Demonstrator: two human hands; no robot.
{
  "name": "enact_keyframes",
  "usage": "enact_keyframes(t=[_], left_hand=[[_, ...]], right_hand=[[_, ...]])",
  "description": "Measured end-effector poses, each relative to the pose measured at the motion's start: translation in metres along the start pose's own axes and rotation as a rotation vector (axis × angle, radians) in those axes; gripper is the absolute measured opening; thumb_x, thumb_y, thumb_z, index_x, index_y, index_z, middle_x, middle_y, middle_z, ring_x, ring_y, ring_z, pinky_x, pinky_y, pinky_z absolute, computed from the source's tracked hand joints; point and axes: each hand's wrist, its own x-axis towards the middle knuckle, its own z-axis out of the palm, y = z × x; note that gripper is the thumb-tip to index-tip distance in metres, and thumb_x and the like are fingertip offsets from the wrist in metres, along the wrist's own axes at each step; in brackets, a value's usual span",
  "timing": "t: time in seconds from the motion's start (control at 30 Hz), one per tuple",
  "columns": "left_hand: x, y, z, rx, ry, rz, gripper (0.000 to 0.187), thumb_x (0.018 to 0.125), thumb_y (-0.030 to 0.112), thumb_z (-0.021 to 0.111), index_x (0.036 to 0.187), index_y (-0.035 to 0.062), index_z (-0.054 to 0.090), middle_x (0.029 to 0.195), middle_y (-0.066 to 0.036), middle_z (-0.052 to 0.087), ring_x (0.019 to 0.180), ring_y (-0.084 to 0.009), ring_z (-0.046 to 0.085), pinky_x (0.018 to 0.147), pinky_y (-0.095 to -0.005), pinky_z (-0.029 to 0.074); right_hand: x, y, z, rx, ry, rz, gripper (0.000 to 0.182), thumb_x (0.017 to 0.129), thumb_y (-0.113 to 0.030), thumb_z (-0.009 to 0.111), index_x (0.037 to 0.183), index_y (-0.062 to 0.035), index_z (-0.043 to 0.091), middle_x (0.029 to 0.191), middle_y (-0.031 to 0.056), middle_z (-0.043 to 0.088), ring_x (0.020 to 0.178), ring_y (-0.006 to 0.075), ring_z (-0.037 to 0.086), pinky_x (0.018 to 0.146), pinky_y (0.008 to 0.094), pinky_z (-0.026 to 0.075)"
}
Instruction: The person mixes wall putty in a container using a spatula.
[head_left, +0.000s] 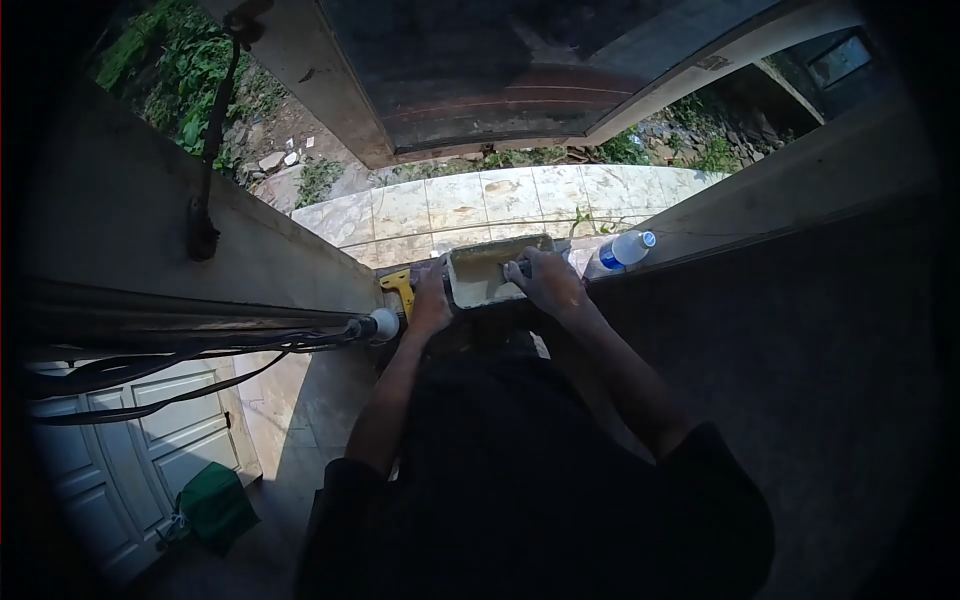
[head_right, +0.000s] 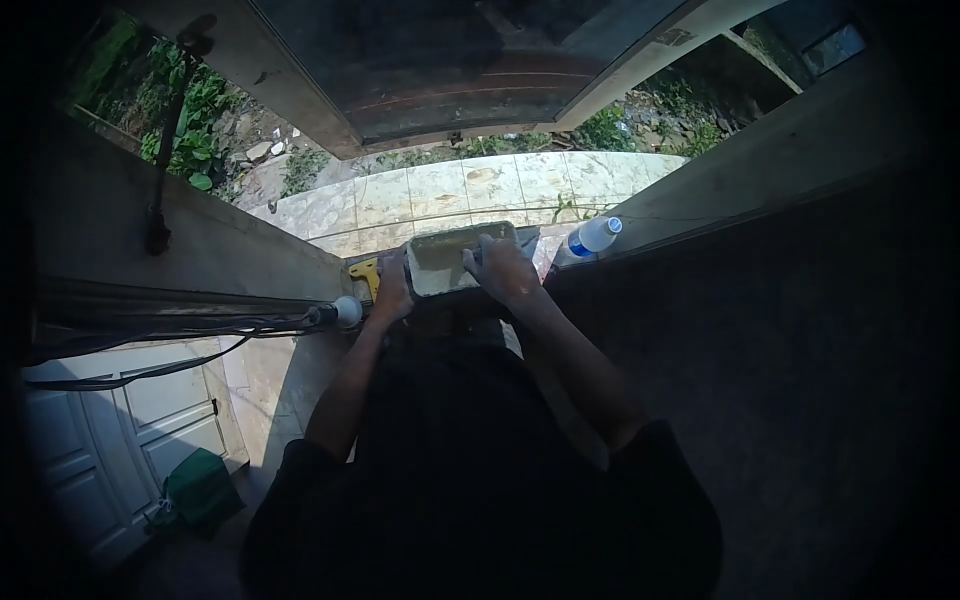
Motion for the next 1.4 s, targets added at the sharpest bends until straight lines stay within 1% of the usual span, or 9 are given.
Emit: enact_keyframes(t=[0.2,0.37,0.67,0.73,0.83,1.07,1.17,1.23,1.4], left_hand=[[0.000,-0.007,0.004,0.047,0.021,0.048,0.085,0.071,-0.013,0.061,0.149,0.0086,0.035,0.124,-0.028,0.050,0.118,-0.0475,0.048,0.104,-0.0510,0.042],[0.001,-0.008,0.005,0.017,0.041,0.045,0.087,0.069,-0.014,0.060,0.149,0.0086,0.035,0.117,-0.026,0.051,0.112,-0.0480,0.049,0.100,-0.0520,0.044],[0.001,-0.009,0.005,0.022,-0.002,0.024,0.088,0.068,-0.016,0.059,0.149,0.0084,0.035,0.119,-0.028,0.051,0.113,-0.0500,0.049,0.099,-0.0524,0.044],[0.003,-0.010,0.006,-0.007,0.009,0.038,0.086,0.069,-0.016,0.058,0.149,0.0088,0.036,0.119,-0.028,0.050,0.112,-0.0499,0.050,0.099,-0.0528,0.044],[0.004,-0.010,0.007,-0.027,-0.002,0.003,0.085,0.070,-0.016,0.057,0.148,0.0089,0.036,0.118,-0.028,0.050,0.112,-0.0496,0.050,0.099,-0.0523,0.044],[0.004,-0.012,0.007,-0.026,0.036,0.064,0.082,0.073,-0.016,0.056,0.149,0.0090,0.035,0.116,-0.026,0.050,0.113,-0.0484,0.049,0.099,-0.0510,0.045],[0.003,-0.008,0.004,-0.008,0.012,0.046,0.082,0.074,-0.015,0.056,0.149,0.0089,0.035,0.117,-0.026,0.051,0.113,-0.0481,0.050,0.099,-0.0512,0.044],[0.002,-0.003,0.002,0.004,0.004,0.024,0.083,0.074,-0.014,0.059,0.150,0.0090,0.035,0.119,-0.026,0.051,0.115,-0.0476,0.049,0.101,-0.0508,0.044],[0.002,-0.002,0.002,0.000,0.007,0.037,0.085,0.073,-0.013,0.062,0.150,0.0089,0.034,0.122,-0.026,0.051,0.118,-0.0470,0.049,0.103,-0.0500,0.043]], right_hand=[[0.006,0.011,-0.043,-0.243,-0.036,-0.041,0.035,0.096,-0.037,0.060,0.093,-0.0027,0.065,0.078,0.0208,0.070,0.080,0.0390,0.071,0.075,0.0498,0.056],[0.018,0.049,0.000,-0.474,-0.028,-0.118,0.037,0.096,-0.036,0.057,0.100,-0.0004,0.063,0.078,0.0211,0.070,0.075,0.0393,0.071,0.068,0.0500,0.057],[0.017,0.060,0.019,-0.240,0.091,-0.262,0.027,0.094,-0.028,0.062,0.093,-0.0012,0.062,0.072,0.0233,0.066,0.071,0.0427,0.068,0.067,0.0522,0.055],[0.015,0.059,0.016,-0.116,-0.047,-0.236,0.028,0.093,-0.027,0.065,0.090,-0.0003,0.061,0.073,0.0232,0.066,0.070,0.0432,0.067,0.067,0.0529,0.053],[0.007,0.049,0.033,-0.084,-0.015,-0.321,0.029,0.094,-0.027,0.066,0.089,0.0006,0.063,0.075,0.0231,0.067,0.072,0.0434,0.067,0.068,0.0519,0.053],[0.006,0.012,0.054,0.115,-0.008,-0.213,0.027,0.094,-0.025,0.066,0.093,0.0020,0.067,0.077,0.0234,0.069,0.075,0.0425,0.069,0.069,0.0486,0.054],[0.008,0.003,0.054,0.150,-0.028,-0.183,0.031,0.097,-0.031,0.062,0.095,-0.0001,0.067,0.079,0.0253,0.068,0.077,0.0447,0.067,0.073,0.0521,0.054],[0.008,0.002,0.045,0.170,-0.026,-0.187,0.025,0.096,-0.022,0.065,0.096,0.0027,0.069,0.079,0.0219,0.071,0.074,0.0375,0.071,0.067,0.0438,0.054],[0.003,-0.004,0.015,0.255,0.014,-0.197,0.028,0.098,-0.025,0.064,0.094,0.0025,0.070,0.082,0.0194,0.073,0.074,0.0340,0.072,0.068,0.0410,0.055]])
